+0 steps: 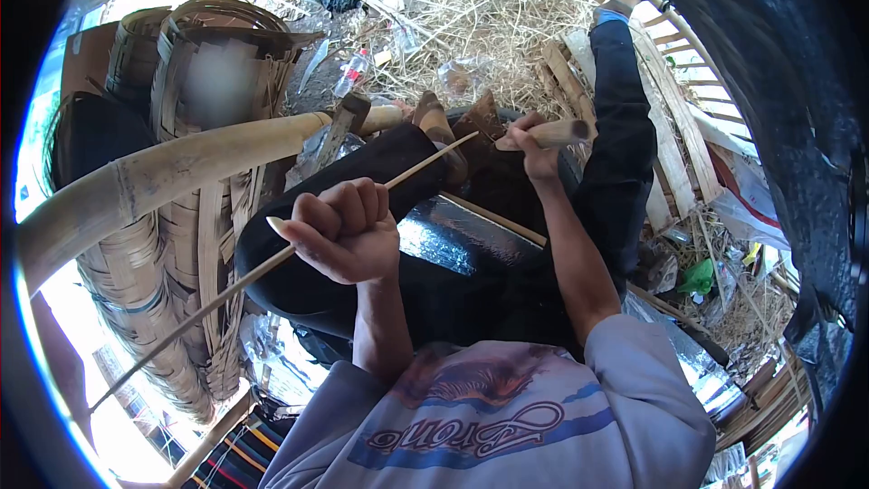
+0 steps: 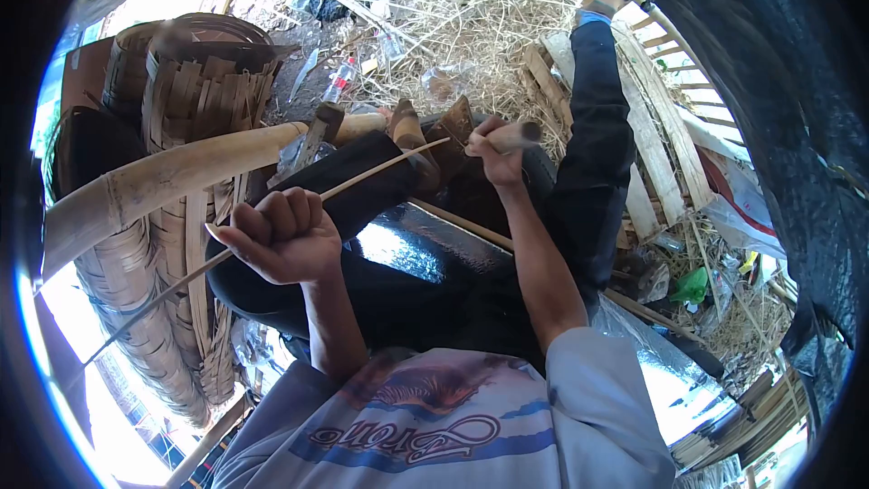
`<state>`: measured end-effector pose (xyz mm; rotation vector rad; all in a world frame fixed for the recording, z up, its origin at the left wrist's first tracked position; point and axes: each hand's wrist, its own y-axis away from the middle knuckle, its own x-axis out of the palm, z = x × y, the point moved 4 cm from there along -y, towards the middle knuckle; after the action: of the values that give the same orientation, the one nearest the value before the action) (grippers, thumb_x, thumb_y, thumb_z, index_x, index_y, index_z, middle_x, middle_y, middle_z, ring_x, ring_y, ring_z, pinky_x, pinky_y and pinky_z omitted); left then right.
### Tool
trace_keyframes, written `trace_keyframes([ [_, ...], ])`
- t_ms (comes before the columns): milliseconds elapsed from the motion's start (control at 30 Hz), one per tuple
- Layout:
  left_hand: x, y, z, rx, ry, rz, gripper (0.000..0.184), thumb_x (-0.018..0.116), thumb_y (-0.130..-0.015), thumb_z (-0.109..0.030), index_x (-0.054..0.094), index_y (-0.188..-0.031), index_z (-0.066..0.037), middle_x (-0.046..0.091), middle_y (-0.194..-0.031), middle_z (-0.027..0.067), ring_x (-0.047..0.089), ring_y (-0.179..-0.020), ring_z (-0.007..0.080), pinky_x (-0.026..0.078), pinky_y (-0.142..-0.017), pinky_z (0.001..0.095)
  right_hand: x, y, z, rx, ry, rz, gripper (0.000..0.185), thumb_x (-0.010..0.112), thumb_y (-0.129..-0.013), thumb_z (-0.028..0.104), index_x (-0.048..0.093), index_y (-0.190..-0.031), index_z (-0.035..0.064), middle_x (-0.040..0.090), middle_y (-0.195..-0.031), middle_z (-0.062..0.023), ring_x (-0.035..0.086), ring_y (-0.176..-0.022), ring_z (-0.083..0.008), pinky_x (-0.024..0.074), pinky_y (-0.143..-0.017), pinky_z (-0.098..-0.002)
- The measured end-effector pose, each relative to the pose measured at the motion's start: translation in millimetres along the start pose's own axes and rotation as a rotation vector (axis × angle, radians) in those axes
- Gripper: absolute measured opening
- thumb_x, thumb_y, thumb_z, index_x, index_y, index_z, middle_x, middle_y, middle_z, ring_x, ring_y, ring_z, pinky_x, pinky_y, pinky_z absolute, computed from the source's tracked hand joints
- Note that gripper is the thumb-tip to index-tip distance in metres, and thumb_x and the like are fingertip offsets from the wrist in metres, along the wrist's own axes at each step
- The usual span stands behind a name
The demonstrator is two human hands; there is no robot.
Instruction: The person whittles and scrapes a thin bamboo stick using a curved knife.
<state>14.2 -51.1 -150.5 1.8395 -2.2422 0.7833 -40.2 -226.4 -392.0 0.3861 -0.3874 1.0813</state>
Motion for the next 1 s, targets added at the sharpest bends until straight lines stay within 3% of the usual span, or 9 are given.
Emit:
trace_keyframes([
  [167, -1.6, -0.1, 1.1, 0.002, 0.030, 0.036, 0.050, 0.028, -0.099, -0.050, 0.020, -0.063, -0.017, 0.017, -0.048, -0.0045, 0.009, -0.044, 0.0069, 0.009, -0.040, 0.0263, 16.8, 0.1, 24.0, -0.214, -0.259, 0.198, 0.009, 0.058, -0.079, 0.001, 0.051, -0.074, 0.0044, 0.051, -0.068, -0.0021, 0.044, -0.061, -0.0073, 0.0378, -0.057, -0.0240],
  [233, 2.5, 0.0, 1.0, -0.009, 0.024, 0.048, 0.050, 0.029, -0.099, -0.050, 0.021, -0.063, -0.017, 0.017, -0.048, -0.0047, 0.009, -0.044, 0.0068, 0.009, -0.040, 0.0262, 8.6, -1.7, 3.2, -0.123, 0.214, 0.134, 0.010, 0.053, -0.081, 0.003, 0.047, -0.073, 0.0052, 0.050, -0.067, -0.0034, 0.043, -0.062, -0.0083, 0.0388, -0.061, -0.0251],
  [367, 0.0, 0.7, -1.2, -0.033, 0.029, 0.095, 0.050, 0.029, -0.099, -0.051, 0.022, -0.063, -0.017, 0.017, -0.048, -0.0047, 0.010, -0.044, 0.0068, 0.009, -0.041, 0.0262, 11.6, -8.6, 28.5, -0.109, -0.222, 0.177, 0.006, 0.054, -0.081, 0.000, 0.051, -0.077, 0.0034, 0.051, -0.066, -0.0031, 0.048, -0.063, -0.0085, 0.0409, -0.059, -0.0241],
  [567, 1.2, -0.5, 0.6, -0.009, 0.054, 0.122, 0.050, 0.028, -0.099, -0.050, 0.021, -0.063, -0.017, 0.017, -0.049, -0.0046, 0.010, -0.044, 0.0069, 0.009, -0.041, 0.0262, 2.6, -8.5, 7.7, -0.028, -0.022, 0.044, 0.012, 0.050, -0.084, 0.001, 0.046, -0.073, 0.0049, 0.050, -0.068, -0.0044, 0.042, -0.060, -0.0080, 0.0392, -0.059, -0.0249],
  [667, -0.1, -2.8, -0.3, -0.001, 0.043, 0.137, 0.050, 0.029, -0.099, -0.050, 0.021, -0.063, -0.016, 0.017, -0.049, -0.0045, 0.010, -0.044, 0.0070, 0.009, -0.041, 0.0261, 11.6, -5.0, 33.1, -0.130, -0.182, 0.162, 0.011, 0.049, -0.084, 0.002, 0.045, -0.074, 0.0050, 0.049, -0.067, -0.0046, 0.042, -0.061, -0.0088, 0.0394, -0.060, -0.0268],
  [767, 1.1, 0.0, 0.4, 0.007, 0.026, 0.128, 0.049, 0.029, -0.099, -0.049, 0.022, -0.063, -0.016, 0.017, -0.049, -0.0042, 0.010, -0.044, 0.0074, 0.009, -0.040, 0.0258, 2.3, -1.4, 2.6, -0.101, -0.354, 0.045, 0.011, 0.047, -0.084, 0.003, 0.045, -0.073, 0.0052, 0.048, -0.066, -0.0046, 0.042, -0.061, -0.0094, 0.0391, -0.061, -0.0273],
  [833, 0.3, 1.0, -2.4, 0.002, -0.012, 0.115, 0.050, 0.029, -0.099, -0.049, 0.022, -0.062, -0.016, 0.017, -0.048, -0.0042, 0.010, -0.044, 0.0075, 0.008, -0.041, 0.0258, -0.6, -11.5, 9.2, -0.096, -0.379, 0.006, 0.012, 0.048, -0.082, -0.001, 0.044, -0.072, 0.0049, 0.049, -0.064, -0.0042, 0.043, -0.058, -0.0096, 0.0384, -0.057, -0.0264],
  [900, -2.1, -0.2, -0.6, -0.017, 0.092, 0.137, 0.050, 0.028, -0.099, -0.049, 0.022, -0.062, -0.016, 0.016, -0.048, -0.0042, 0.010, -0.044, 0.0075, 0.008, -0.041, 0.0261, 16.8, -11.9, 26.3, 0.059, -0.061, 0.015, 0.013, 0.052, -0.080, -0.003, 0.046, -0.072, 0.0044, 0.050, -0.064, -0.0036, 0.046, -0.057, -0.0098, 0.0398, -0.055, -0.0251],
  [1000, -2.1, 0.4, -0.2, 0.010, 0.057, 0.136, 0.050, 0.028, -0.100, -0.048, 0.022, -0.062, -0.016, 0.016, -0.048, -0.0041, 0.010, -0.044, 0.0075, 0.009, -0.041, 0.0264, 30.2, -7.1, 27.5, -0.091, -0.171, 0.154, 0.012, 0.058, -0.079, -0.002, 0.052, -0.071, 0.0042, 0.052, -0.065, -0.0021, 0.051, -0.058, -0.0085, 0.0425, -0.055, -0.0232],
])
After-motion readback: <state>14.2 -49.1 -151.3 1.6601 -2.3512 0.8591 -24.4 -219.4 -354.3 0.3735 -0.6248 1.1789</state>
